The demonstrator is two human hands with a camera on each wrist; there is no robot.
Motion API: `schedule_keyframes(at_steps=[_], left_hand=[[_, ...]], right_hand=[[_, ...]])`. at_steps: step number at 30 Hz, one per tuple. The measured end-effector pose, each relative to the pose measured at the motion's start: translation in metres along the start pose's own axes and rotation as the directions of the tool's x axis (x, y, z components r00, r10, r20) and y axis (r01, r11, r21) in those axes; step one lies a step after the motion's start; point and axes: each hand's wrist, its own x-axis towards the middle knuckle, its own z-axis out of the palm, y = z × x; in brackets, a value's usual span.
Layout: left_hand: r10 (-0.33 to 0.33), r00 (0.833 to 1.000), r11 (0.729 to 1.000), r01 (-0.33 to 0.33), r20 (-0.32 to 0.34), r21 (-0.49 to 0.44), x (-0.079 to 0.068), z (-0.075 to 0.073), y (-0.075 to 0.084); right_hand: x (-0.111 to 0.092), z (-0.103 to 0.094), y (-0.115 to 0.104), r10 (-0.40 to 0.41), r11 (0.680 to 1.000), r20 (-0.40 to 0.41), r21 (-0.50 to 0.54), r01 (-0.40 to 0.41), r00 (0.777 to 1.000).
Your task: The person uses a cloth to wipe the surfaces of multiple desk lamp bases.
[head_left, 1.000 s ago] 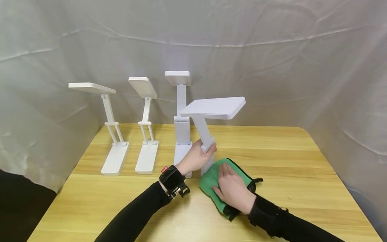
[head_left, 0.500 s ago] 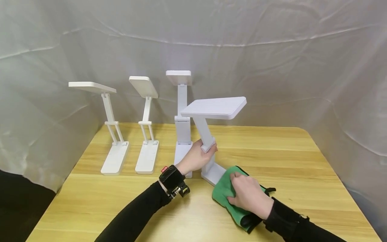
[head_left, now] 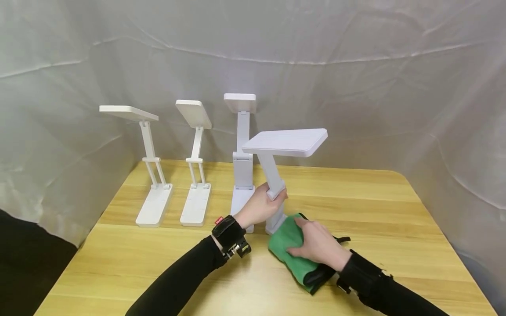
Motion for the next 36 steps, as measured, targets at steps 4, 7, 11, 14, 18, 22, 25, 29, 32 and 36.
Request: schedule_keyframes(at_steps=[4,7,11,14,18,22,25,29,32,36], left_hand=[[-0.011,1.0,1.0,0.011,0.002,0.022,0.0,-0.002,0.0],[-0.019,1.0,1.0,0.019,-0.002,0.015,-0.001,-0.005,0.001],[-0.02,1.0,1.0,0.02,0.003,-0.001,0.0,-0.008,-0.001],[-0.026,1.0,1.0,0.026,0.007,-0.008,0.0,-0.008,-0.002],[-0.036,0.999,0.999,0.035,0.0,-0.014,0.0,-0.007,-0.004],[-0.032,0.999,0.999,0.032,-0.003,-0.026,0.002,-0.003,-0.004],[-0.022,1.0,0.999,0.022,-0.003,-0.029,0.003,-0.001,-0.002],[-0.009,1.0,0.999,0.01,0.007,-0.031,0.0,-0.001,0.011],[-0.008,1.0,1.0,0.008,0.008,-0.018,-0.001,0.0,0.011],[0.005,1.0,1.0,-0.005,-0.014,0.02,0.002,0.002,-0.001]], right_hand=[[-0.02,-0.006,0.008,0.0,0.996,-0.06,-0.09,-0.006,0.998],[-0.031,-0.008,0.011,-0.029,0.979,-0.114,-0.202,0.005,0.993],[-0.033,-0.005,0.011,-0.055,0.975,-0.121,-0.222,0.027,0.991],[-0.026,-0.004,0.01,-0.039,0.987,-0.091,-0.161,0.024,0.995],[-0.011,-0.001,0.006,-0.004,0.994,-0.051,-0.108,-0.002,0.999],[0.008,0.004,0.0,-0.011,0.997,-0.046,-0.073,0.008,0.999],[0.018,0.008,-0.002,-0.024,0.999,-0.056,-0.05,0.021,0.998],[0.011,0.009,0.001,-0.029,0.999,-0.07,-0.046,0.026,0.997],[-0.004,0.006,0.009,-0.03,0.998,-0.069,-0.05,0.026,0.997],[-0.023,0.003,0.019,-0.047,0.997,-0.077,-0.058,0.042,0.996]])
